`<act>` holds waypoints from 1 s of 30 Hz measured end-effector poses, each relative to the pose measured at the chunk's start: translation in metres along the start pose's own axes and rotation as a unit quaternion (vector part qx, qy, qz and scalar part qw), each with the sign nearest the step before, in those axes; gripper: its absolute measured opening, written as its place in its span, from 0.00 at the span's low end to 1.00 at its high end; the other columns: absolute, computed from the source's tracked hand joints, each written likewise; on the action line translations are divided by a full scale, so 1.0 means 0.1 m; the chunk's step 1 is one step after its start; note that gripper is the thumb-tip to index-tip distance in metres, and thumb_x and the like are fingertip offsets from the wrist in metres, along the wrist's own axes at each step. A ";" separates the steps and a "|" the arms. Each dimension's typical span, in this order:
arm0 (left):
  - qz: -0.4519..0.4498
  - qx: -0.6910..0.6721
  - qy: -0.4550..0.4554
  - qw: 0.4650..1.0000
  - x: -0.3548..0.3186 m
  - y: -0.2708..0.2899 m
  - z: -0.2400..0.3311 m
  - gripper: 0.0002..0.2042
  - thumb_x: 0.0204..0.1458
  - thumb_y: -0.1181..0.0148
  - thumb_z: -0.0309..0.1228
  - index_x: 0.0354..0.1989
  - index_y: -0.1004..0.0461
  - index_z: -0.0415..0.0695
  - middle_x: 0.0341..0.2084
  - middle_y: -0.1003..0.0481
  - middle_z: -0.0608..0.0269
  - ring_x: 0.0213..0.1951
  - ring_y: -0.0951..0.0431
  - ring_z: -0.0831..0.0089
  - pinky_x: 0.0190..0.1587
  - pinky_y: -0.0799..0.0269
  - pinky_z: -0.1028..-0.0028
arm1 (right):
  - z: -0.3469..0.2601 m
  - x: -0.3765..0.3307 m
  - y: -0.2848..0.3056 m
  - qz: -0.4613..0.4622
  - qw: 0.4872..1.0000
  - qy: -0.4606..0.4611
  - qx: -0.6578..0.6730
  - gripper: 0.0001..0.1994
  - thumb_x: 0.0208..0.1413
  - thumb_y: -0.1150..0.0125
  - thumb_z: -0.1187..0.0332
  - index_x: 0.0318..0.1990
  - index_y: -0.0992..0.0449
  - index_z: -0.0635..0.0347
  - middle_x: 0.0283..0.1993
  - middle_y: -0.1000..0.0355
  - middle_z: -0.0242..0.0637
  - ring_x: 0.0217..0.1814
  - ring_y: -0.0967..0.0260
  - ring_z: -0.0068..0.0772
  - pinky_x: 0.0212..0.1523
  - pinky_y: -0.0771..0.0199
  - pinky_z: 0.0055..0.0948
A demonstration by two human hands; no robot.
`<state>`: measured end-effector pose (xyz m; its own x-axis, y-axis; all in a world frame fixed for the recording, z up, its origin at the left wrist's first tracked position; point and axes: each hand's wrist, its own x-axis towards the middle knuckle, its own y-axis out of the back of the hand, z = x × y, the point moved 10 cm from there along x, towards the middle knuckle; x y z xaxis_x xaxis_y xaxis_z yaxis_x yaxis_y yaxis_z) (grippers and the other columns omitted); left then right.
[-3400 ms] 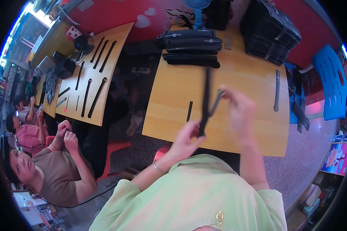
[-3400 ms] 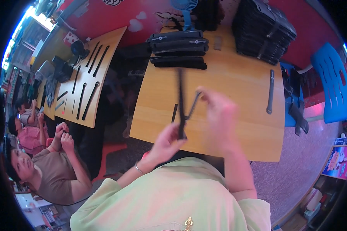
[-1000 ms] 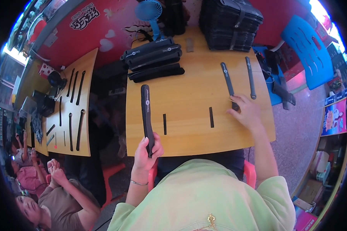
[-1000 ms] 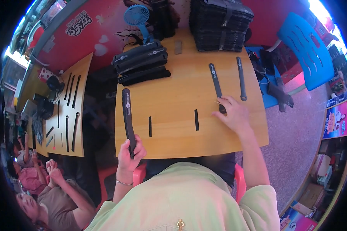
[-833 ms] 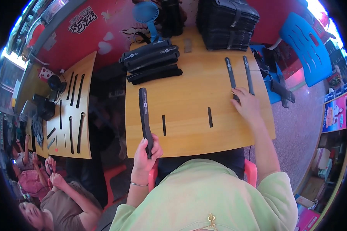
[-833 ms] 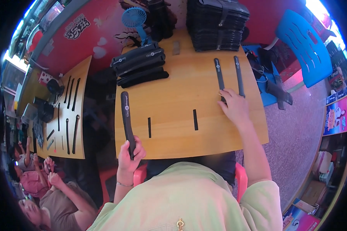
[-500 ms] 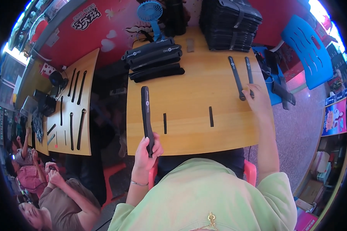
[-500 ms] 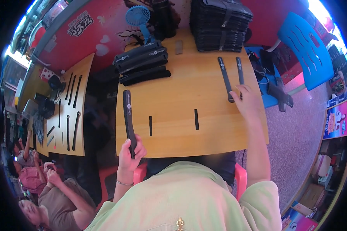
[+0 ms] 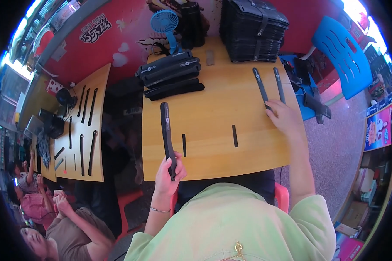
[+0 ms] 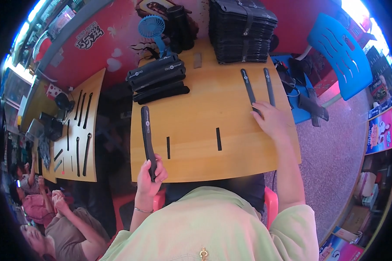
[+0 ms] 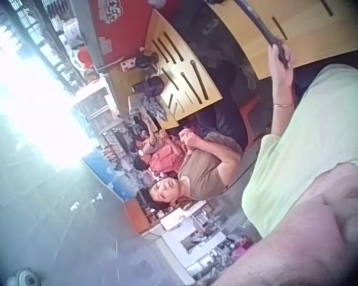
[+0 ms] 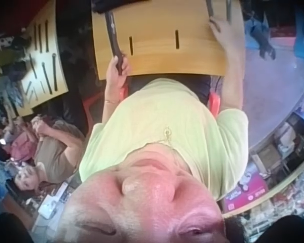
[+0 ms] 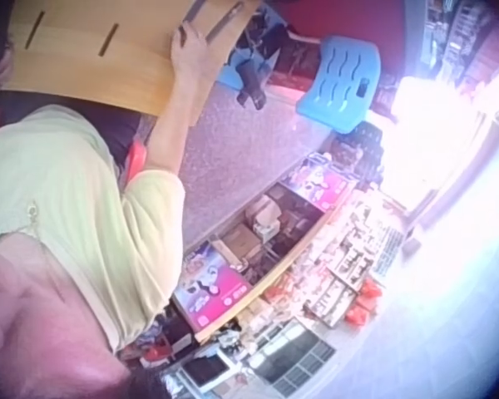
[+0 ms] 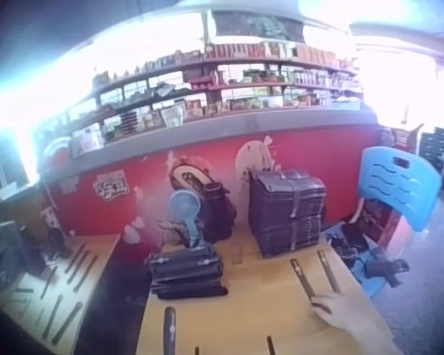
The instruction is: Assembling black flexible straps by inserting components and inspecting the finish.
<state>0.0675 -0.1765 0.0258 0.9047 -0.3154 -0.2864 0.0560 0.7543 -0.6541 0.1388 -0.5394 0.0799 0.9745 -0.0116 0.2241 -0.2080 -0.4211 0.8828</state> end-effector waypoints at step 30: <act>-0.059 -0.108 -0.083 0.989 0.05 -0.19 0.08 0.24 0.57 0.50 0.25 0.63 0.47 0.48 0.45 0.30 0.58 0.53 0.30 0.54 0.47 0.23 0.63 | -2.46 -0.50 -0.43 -0.059 0.932 0.215 0.287 0.20 0.50 0.41 0.75 0.53 0.28 0.53 0.29 0.26 0.36 0.28 0.30 0.37 0.29 0.31 0.31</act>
<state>0.0743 -0.1874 0.0424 0.9551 -0.2816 -0.0924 0.0895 0.5713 -0.8158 0.0786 -0.2980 0.1327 0.8378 0.3785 0.3934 0.0981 -0.8132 0.5736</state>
